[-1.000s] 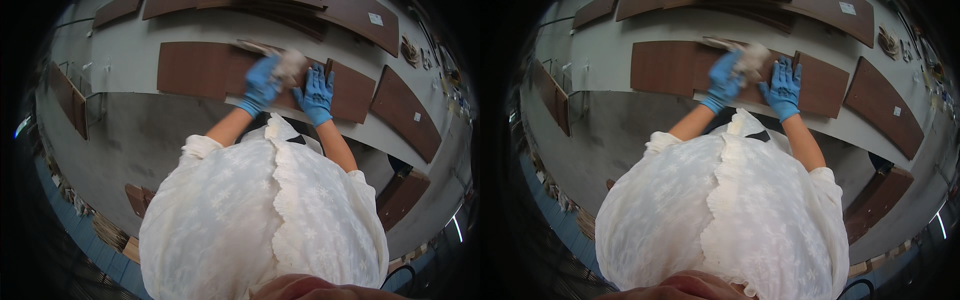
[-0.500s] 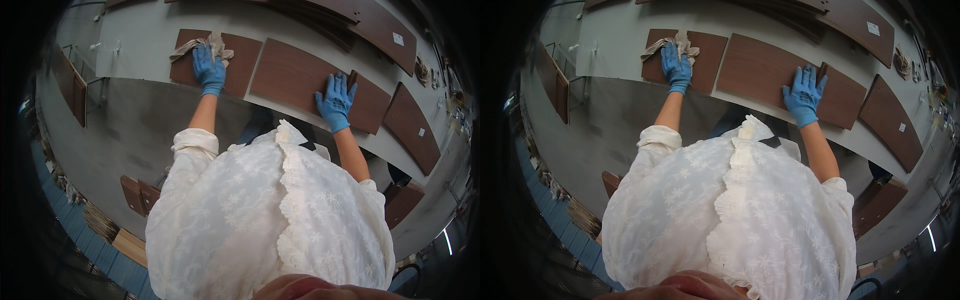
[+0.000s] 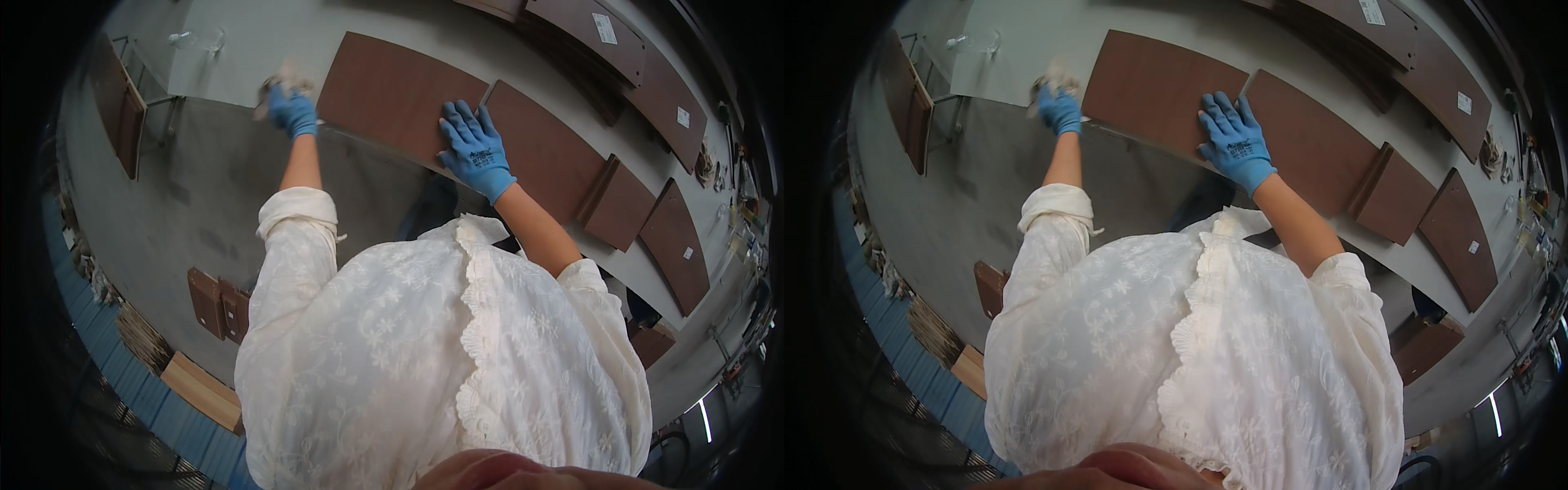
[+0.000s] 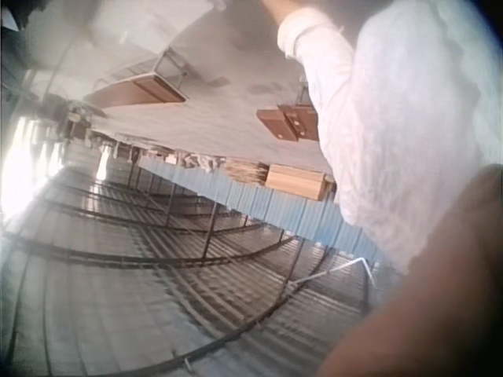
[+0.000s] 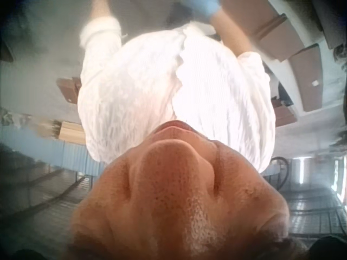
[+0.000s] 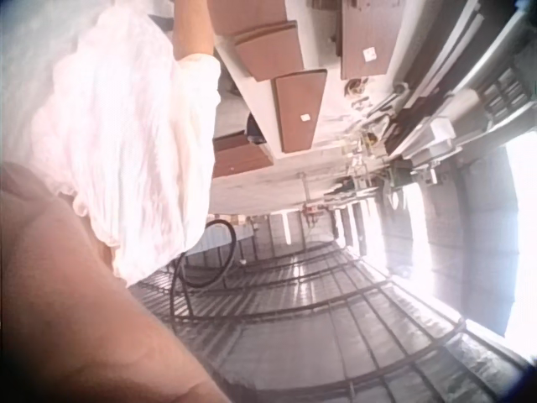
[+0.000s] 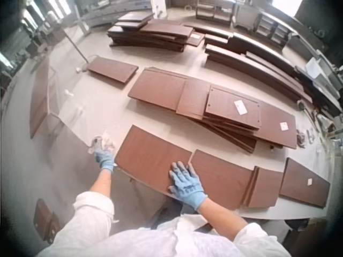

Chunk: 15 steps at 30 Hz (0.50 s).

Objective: The person picks up brown wooden panels from a table and stacks them on the floor. They handle the panels one at a time, occasionally wiping them with a cloth before stacking.

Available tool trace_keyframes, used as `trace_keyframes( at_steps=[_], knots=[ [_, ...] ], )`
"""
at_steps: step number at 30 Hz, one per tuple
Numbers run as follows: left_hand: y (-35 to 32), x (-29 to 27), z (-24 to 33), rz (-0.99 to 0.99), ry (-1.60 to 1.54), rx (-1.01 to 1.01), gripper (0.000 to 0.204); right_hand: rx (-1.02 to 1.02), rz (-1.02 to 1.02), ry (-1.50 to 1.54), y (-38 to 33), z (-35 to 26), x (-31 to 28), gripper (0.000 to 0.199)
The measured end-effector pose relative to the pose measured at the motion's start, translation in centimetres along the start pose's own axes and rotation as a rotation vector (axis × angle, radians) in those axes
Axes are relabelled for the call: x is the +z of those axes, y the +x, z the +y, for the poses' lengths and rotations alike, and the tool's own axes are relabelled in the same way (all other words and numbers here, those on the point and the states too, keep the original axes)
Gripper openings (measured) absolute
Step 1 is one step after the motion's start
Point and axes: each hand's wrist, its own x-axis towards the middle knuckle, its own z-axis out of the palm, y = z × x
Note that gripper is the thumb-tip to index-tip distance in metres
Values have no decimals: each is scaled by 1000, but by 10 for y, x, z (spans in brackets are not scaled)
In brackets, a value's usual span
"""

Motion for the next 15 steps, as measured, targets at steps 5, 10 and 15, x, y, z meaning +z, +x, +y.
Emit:
trace_keyframes(
  at_steps=[5,10,15],
  knots=[
    [-57,21,44,-153,50,535,34,-4,49,51,3,-2,-1,70],
    [-144,105,58,-657,488,1180,52,20,-8,77,4,0,1,67],
    [-69,109,15,-294,421,985,43,-13,36,27,2,-1,2,69]
  ],
)
